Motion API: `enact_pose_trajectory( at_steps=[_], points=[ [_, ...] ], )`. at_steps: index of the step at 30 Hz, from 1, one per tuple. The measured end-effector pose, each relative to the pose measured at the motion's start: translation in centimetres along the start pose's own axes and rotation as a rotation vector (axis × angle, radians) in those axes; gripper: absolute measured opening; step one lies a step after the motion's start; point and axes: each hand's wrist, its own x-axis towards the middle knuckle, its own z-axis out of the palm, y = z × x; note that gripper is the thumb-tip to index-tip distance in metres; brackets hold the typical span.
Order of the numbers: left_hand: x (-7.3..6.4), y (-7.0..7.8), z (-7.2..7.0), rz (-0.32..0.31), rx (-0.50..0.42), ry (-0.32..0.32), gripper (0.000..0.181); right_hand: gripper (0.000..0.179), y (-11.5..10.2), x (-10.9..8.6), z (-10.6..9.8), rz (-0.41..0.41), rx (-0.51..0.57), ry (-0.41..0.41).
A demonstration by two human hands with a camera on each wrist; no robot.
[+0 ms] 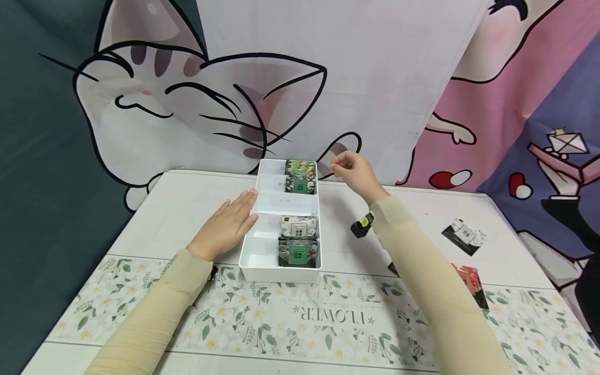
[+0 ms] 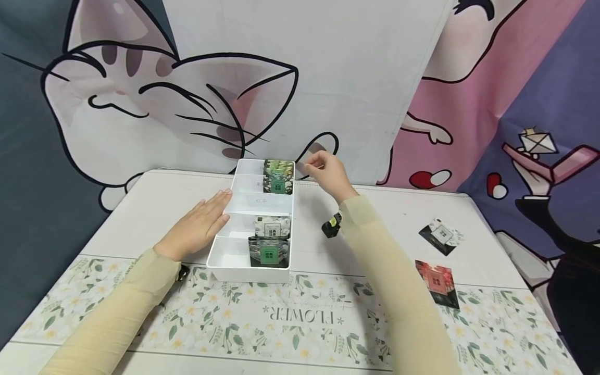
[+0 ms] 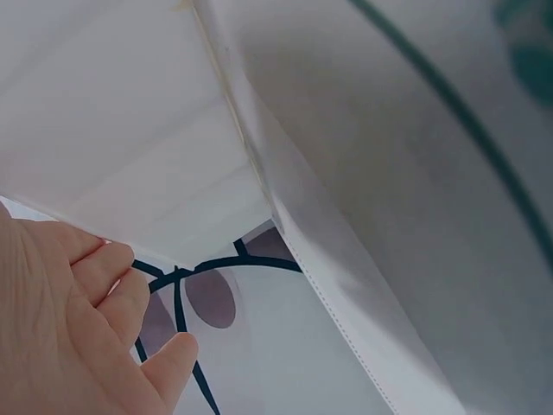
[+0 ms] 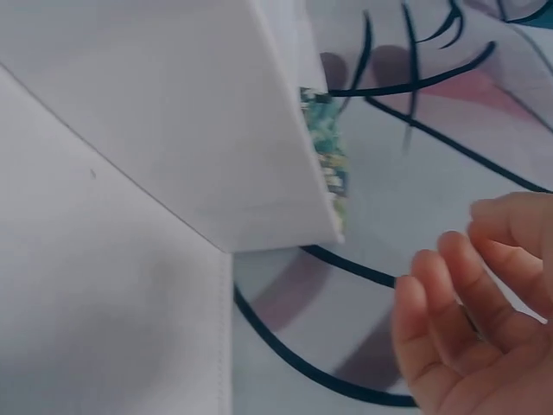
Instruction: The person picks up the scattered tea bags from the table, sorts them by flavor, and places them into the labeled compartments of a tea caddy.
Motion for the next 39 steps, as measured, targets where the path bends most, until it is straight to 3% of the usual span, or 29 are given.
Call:
enact_pose_trajectory(
  at_steps=[10,18,27,39],
  points=[
    [0.1,0.1,-0.2,-0.002,-0.003,-0.011,0.065,0.017,0.0,-4.3,-4.2,-0.034,-0.221,-0.088],
    [0.1,0.1,-0.2,-0.005,-0.005,-0.012,0.065,0.014,0.9,-7.9,-7.0,-0.044,-0.309,-0.1],
    [0.2,0.1,-0.2,-0.007,0.003,-0.023,0.066,0.015,3.1,-12.3,-9.6,0.053,-0.418,-0.124],
    [0.1,0.1,-0.2,-0.01,-0.009,-0.025,0.065,0.033,5.5,-15.7,-11.7,0.184,-0.476,-0.279]
  ],
)
